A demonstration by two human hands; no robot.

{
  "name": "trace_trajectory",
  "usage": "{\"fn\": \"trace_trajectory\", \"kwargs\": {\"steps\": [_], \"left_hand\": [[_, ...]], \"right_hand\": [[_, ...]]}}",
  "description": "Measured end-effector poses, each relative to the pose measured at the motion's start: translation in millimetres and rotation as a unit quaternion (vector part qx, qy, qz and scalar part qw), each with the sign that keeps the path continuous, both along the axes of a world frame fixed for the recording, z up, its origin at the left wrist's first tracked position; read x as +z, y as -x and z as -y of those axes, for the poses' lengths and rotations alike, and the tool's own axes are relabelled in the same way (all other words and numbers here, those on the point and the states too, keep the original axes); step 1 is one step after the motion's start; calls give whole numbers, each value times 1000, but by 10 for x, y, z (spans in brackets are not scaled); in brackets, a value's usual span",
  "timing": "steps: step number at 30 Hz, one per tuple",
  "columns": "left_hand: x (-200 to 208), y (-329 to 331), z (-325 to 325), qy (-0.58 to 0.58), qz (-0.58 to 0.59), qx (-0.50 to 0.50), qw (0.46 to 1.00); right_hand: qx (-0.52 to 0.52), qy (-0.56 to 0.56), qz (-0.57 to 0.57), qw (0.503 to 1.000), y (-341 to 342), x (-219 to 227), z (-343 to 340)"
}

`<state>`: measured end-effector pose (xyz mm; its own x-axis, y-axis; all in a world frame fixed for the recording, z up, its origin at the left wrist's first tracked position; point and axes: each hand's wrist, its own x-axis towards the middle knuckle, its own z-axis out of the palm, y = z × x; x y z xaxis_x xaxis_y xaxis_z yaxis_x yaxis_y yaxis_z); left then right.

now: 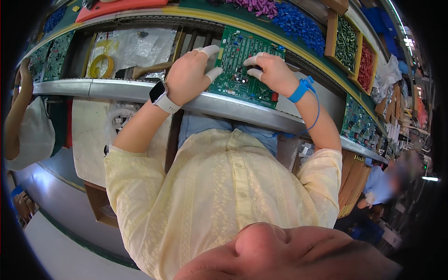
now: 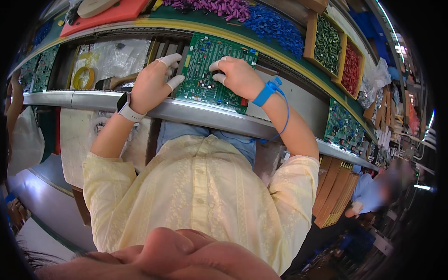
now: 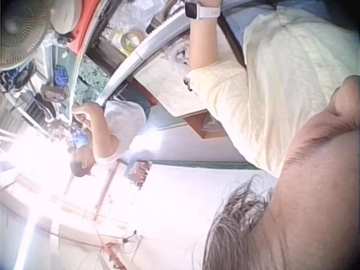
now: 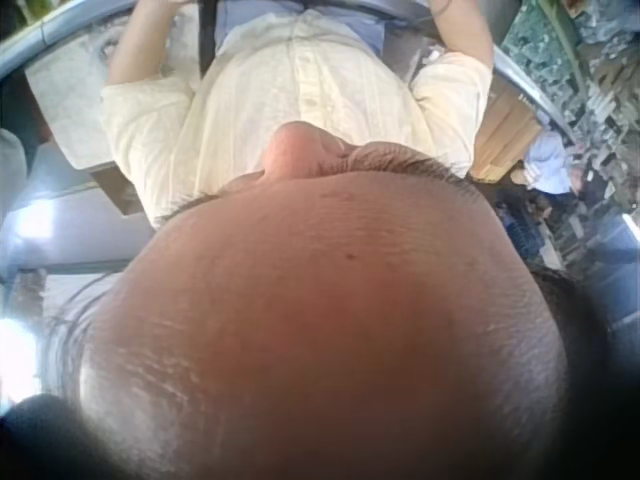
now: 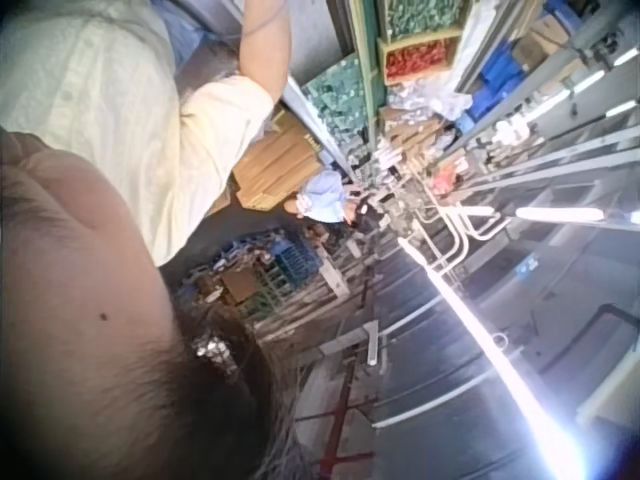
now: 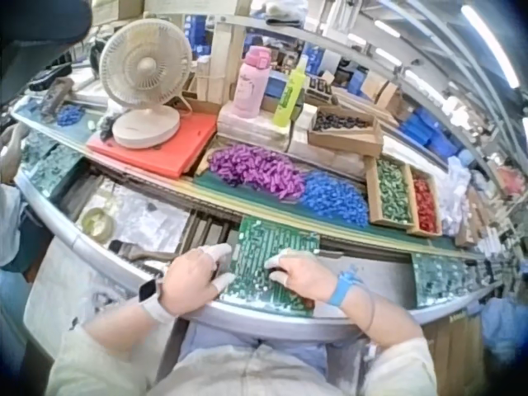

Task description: Placing electronic components onto a printed circuit board on an assembly line.

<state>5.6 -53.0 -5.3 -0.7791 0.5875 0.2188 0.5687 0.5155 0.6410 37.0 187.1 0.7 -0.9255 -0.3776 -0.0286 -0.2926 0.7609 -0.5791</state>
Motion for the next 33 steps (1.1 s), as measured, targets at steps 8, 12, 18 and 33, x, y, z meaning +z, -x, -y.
{"fn": "trace_trajectory", "kwargs": {"steps": [8, 12, 18, 33], "left_hand": [[-158, 66, 142, 69, 111, 16, 991], [-199, 161, 117, 128, 155, -30, 979], [-302, 182, 54, 140, 145, -70, 977], [-330, 365, -9, 136, 317, -139, 928]], "right_hand": [[50, -114, -13, 992, 22, -26, 39], [60, -121, -34, 990, 0, -33, 27], [58, -120, -51, 990, -37, -53, 1], [259, -124, -156, 945, 183, -133, -107]]}}
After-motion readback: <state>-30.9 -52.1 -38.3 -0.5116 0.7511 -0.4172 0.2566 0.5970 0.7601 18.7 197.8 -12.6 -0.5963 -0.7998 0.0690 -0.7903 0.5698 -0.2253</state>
